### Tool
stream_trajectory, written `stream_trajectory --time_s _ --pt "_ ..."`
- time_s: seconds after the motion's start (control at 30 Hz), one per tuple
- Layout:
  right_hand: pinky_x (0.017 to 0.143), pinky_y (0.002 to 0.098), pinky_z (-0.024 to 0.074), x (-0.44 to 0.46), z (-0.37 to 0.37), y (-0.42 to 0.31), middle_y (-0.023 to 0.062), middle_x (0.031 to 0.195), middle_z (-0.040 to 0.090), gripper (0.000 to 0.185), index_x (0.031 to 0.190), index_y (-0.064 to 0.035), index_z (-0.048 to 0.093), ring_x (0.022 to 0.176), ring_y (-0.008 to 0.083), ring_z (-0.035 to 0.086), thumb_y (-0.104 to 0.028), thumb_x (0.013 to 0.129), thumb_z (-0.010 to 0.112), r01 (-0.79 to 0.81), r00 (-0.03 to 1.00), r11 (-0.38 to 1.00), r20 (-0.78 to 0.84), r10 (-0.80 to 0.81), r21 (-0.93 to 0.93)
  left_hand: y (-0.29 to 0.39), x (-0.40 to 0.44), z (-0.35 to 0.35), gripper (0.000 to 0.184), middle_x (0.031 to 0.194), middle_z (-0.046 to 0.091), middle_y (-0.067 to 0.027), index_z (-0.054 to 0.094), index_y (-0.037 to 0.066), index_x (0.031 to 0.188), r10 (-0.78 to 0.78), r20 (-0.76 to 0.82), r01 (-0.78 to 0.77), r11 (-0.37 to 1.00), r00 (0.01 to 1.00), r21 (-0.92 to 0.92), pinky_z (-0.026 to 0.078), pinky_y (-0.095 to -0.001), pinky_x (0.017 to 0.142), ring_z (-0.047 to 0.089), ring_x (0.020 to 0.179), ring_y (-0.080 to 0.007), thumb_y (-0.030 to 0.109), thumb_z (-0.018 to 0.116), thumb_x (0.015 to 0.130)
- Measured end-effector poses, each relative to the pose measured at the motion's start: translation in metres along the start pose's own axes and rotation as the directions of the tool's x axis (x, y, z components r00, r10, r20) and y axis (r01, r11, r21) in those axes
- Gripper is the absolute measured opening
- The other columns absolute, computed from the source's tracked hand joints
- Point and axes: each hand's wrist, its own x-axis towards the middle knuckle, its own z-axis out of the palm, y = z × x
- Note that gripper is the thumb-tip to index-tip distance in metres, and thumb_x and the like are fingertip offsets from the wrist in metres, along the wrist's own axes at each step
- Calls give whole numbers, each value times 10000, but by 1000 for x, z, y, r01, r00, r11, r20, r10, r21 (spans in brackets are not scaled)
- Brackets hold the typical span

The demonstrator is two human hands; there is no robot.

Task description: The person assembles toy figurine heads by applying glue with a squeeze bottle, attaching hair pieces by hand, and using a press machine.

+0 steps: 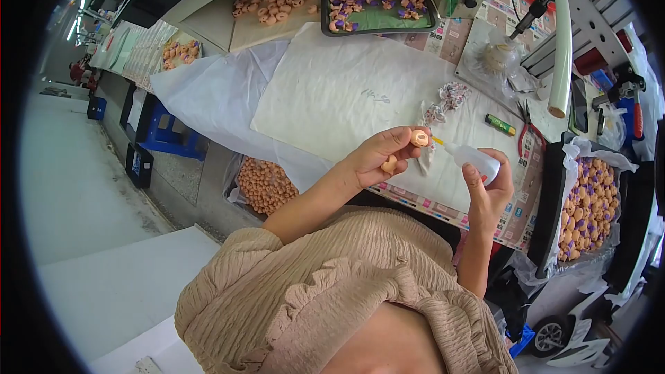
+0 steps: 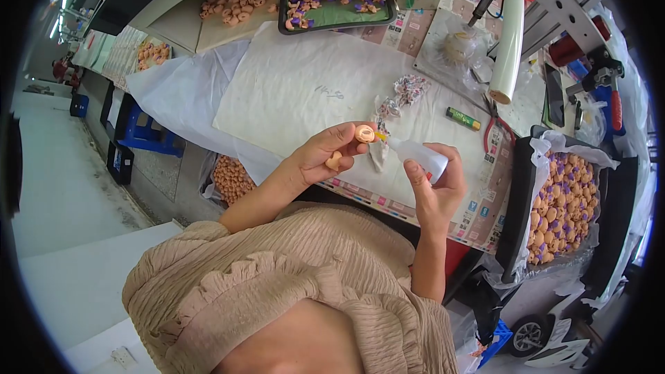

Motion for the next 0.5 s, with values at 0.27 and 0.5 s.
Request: stream_trajectory --time_s 0.27,0.5 --pt "678 242 434 -2 -2 4 24 885 565 324 978 -1 610 778 105 534 -169 772 796 31 999 996 8 -31 -83 -1 2 2 466 964 639 -42 513 0 1280 -20 16 20 1000 1000 14 389 -119 454 596 763 -18 328 553 952" --pt "677 242 434 -1 0 2 29 879 567 319 977 -5 617 779 109 537 -170 770 795 28 999 994 31 -25 -106 -2 3 1 467 969 637 -40 511 0 1285 -39 16 39 999 999 2 387 -119 454 595 764 -18 328 549 954"
